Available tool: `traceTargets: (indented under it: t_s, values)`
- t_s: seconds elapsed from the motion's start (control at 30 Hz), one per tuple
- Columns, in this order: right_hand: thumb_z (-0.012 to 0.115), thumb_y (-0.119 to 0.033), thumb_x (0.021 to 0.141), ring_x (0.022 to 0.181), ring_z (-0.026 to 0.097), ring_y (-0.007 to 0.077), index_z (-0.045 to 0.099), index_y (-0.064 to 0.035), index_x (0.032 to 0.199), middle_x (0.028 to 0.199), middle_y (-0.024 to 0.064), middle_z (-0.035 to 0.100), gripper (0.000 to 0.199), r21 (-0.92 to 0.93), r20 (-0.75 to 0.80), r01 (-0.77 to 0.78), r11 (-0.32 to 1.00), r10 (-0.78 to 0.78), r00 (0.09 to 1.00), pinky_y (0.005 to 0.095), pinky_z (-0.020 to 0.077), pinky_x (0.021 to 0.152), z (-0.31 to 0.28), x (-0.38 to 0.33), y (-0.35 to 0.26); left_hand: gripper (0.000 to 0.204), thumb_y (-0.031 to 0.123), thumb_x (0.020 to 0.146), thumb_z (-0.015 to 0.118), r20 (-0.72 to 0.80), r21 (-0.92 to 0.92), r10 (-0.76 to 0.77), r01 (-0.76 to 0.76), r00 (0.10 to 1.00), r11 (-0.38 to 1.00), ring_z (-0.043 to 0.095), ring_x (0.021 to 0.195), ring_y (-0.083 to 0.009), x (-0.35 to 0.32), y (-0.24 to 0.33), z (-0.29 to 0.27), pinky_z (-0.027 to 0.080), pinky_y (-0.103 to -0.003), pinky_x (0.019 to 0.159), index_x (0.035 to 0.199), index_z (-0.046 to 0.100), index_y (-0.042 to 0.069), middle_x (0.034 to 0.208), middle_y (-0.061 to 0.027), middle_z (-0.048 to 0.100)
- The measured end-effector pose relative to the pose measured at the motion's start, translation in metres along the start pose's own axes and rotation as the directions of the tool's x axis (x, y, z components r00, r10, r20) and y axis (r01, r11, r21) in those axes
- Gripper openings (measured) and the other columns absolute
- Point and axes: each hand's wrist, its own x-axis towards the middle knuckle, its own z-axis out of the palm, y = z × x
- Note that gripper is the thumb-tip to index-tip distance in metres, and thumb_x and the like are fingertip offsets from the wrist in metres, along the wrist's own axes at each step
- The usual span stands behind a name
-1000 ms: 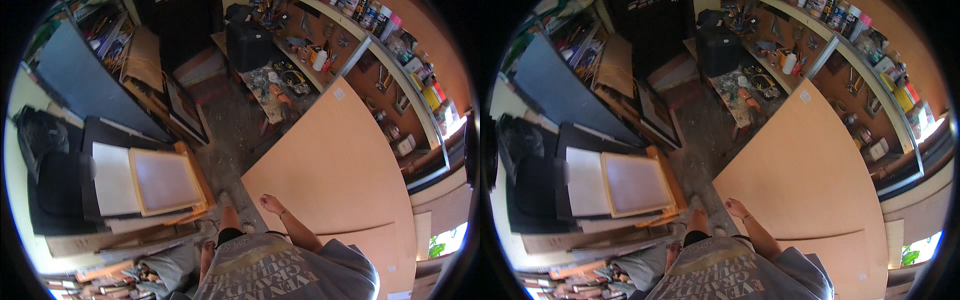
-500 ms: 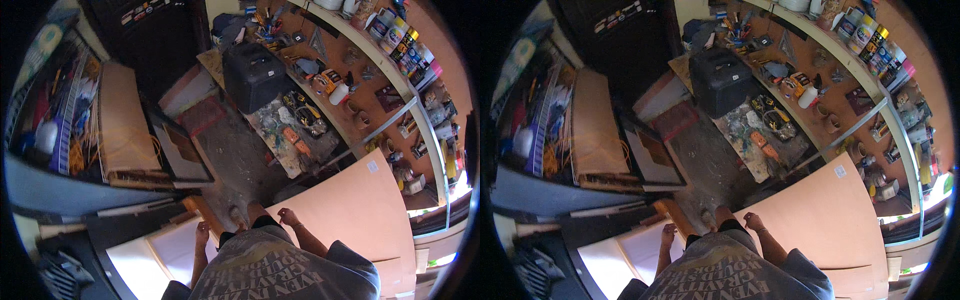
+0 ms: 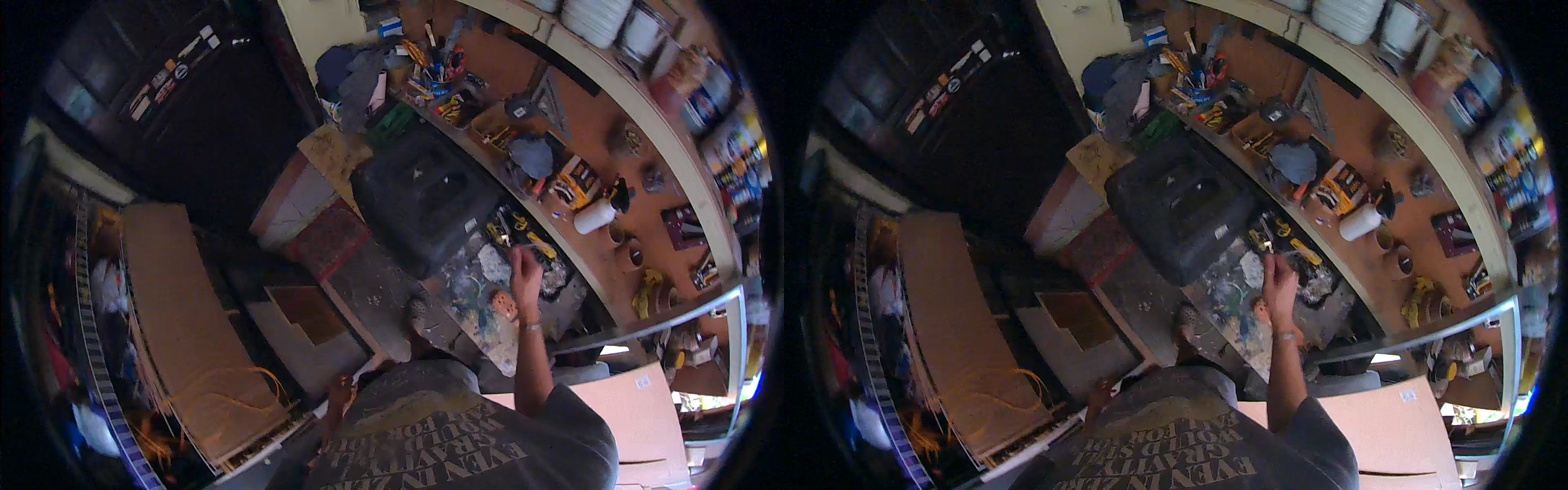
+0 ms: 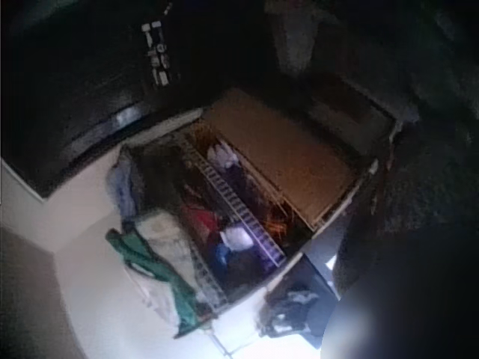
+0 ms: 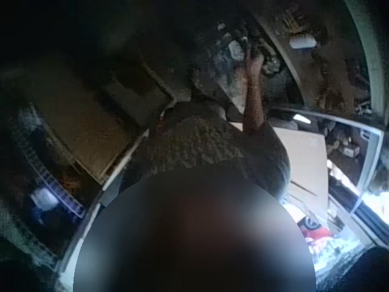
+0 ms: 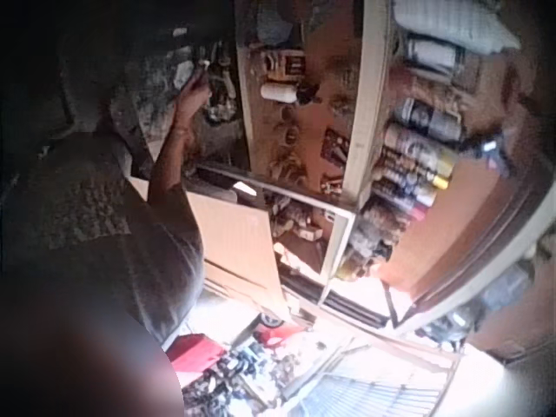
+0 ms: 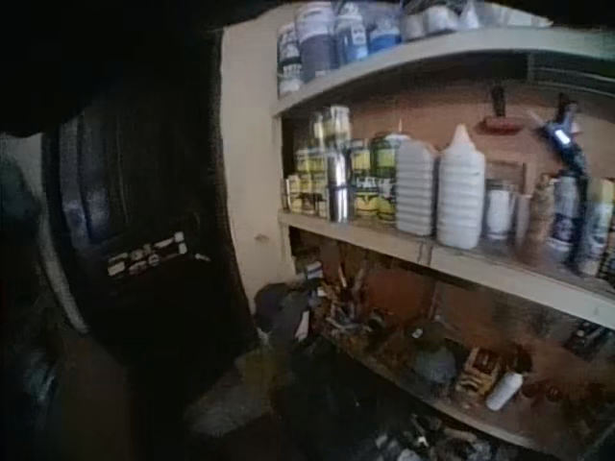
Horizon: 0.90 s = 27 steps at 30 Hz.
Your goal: The person assembles a wooden frame by drilling screws, cutting a yellow cord, and prying off a wooden trim piece. They use a cordless drill, pliers, a utility knife, and a screwdriver to manipulate the frame and trim.
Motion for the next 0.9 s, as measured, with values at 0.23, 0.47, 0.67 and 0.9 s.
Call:
traceTargets:
  t_s: [0.23,0.47,0.67,0.9]
  values:
    - [0.061,-0.028,0.102,0.073,0.070,0.0260,0.066,0.0012,0.108,0.078,0.0184,0.068,0.030,0.016,0.311,0.090,0.996,-0.090,0.946,0.0395,0.0527,0.072,0.088,0.236,-0.083,0.032,0.028,0.100,0.060,0.156,-0.384,-0.343,0.377,0.926,0.843,0.069,0.094,-0.0234,0.159,0.045,-0.049,0.055,-0.037,0.084,0.115,0.066,0.000,0.104,-0.0157,0.072]
    - [0.052,-0.030,0.104,0.079,0.070,0.0341,0.065,0.0014,0.112,0.087,0.0194,0.072,0.034,-0.144,0.226,-0.029,0.989,0.061,0.972,0.0452,0.0544,0.074,0.202,0.397,-0.040,0.033,0.029,0.102,0.057,0.325,-0.278,-0.260,0.355,0.909,0.893,0.068,0.095,-0.0227,0.321,0.045,-0.103,0.054,-0.037,0.085,0.121,0.062,0.001,0.103,-0.0126,0.070]
    - [0.048,-0.038,0.101,0.113,0.067,0.0429,0.070,-0.0021,0.112,0.118,0.0232,0.070,0.043,-0.550,0.011,-0.351,0.758,0.427,0.904,0.0520,0.0536,0.097,0.267,0.467,-0.008,0.035,0.029,0.103,0.056,0.384,-0.026,-0.112,0.132,0.916,0.991,0.067,0.099,-0.0239,0.444,0.017,-0.159,0.053,-0.038,0.088,0.123,0.061,0.001,0.106,-0.0130,0.070]
    - [0.068,-0.048,0.088,0.126,0.063,0.0334,0.074,-0.0072,0.116,0.135,0.0137,0.067,0.050,-0.534,-0.041,-0.612,0.583,0.705,0.708,0.0459,0.0524,0.103,0.298,0.495,0.061,0.036,0.029,0.103,0.055,0.513,0.216,0.022,-0.154,0.858,0.964,0.066,0.103,-0.0253,0.548,-0.007,-0.204,0.052,-0.039,0.091,0.125,0.061,0.001,0.110,-0.0134,0.069]
